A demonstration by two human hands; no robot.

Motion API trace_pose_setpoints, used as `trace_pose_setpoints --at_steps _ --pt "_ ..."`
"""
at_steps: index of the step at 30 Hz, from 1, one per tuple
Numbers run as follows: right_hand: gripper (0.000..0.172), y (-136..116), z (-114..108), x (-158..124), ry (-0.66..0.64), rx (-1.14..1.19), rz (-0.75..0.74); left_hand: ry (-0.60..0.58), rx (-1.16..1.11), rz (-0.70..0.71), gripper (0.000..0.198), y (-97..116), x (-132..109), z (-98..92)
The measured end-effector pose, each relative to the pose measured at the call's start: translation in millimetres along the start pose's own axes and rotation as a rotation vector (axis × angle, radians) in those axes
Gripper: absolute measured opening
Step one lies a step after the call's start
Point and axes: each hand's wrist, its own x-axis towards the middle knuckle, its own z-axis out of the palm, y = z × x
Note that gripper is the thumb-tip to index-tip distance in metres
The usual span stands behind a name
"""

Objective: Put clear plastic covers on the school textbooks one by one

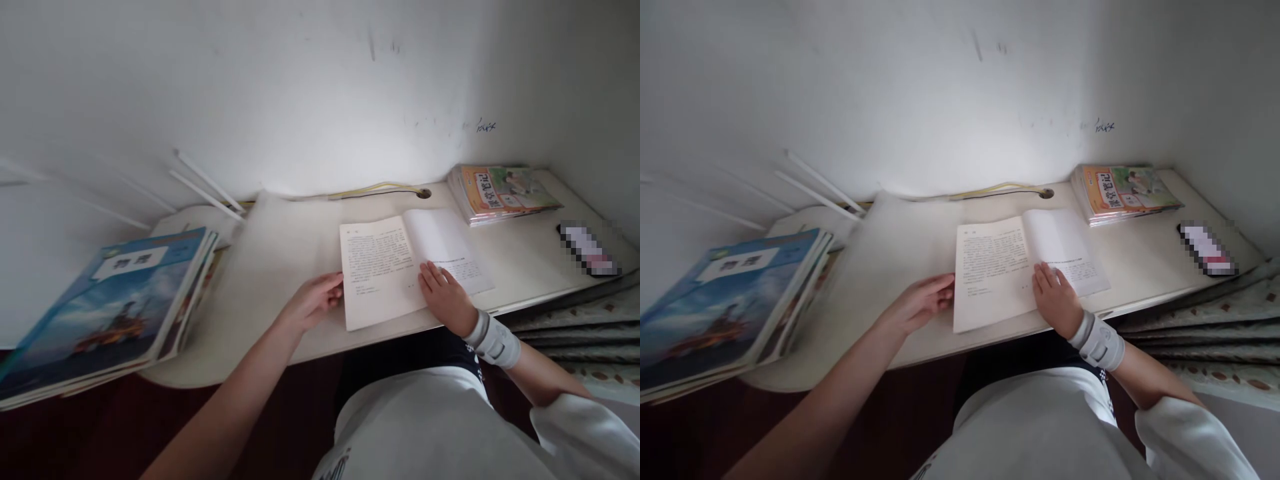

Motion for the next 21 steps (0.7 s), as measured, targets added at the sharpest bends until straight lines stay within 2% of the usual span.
trace_pose_setpoints --at_steps 2,4,8,10,12,14,17,19,21 --pt "0.037 -0.5 0.9 0.7 -0.008 0.019 0.009 -0.09 0.062 -0.049 0.03 6.9 3.6 1.4" --pt "0.038 0.7 -0.8 1.0 -0.033 0.045 0.021 -0.121 0.135 -0.032 0.026 16.8 5.6 2.7" --pt "0.043 14.3 -15.1 -2.2 -0.176 0.238 -0.071 -0.014 0.262 0.182 0.018 51.1 3.2 12.9" --pt "0.052 27.1 -25.6 -5.1 -0.271 0.456 -0.162 0.02 0.28 0.308 0.018 72.7 -1.1 27.3" --pt "0.062 41.7 -35.4 -6.7 -0.305 0.74 -0.181 -0.003 0.315 0.418 0.025 92.5 -6.2 48.9" --pt "0.065 55.8 -42.6 -5.7 -0.246 1.075 -0.084 -0.045 0.393 0.5 0.029 107.3 -11.0 74.4" --pt "0.067 74.7 -47.7 -0.2 -0.072 1.566 0.199 -0.172 0.448 0.617 0.031 118.0 -17.4 107.0" --pt "0.075 87.1 -46.7 2.3 0.009 1.757 0.393 -0.25 0.445 0.677 0.033 118.4 -21.4 116.7" --pt "0.08 99.5 -41.0 0.4 0.027 1.818 0.55 -0.22 0.433 0.728 0.033 114.1 -24.3 113.5"
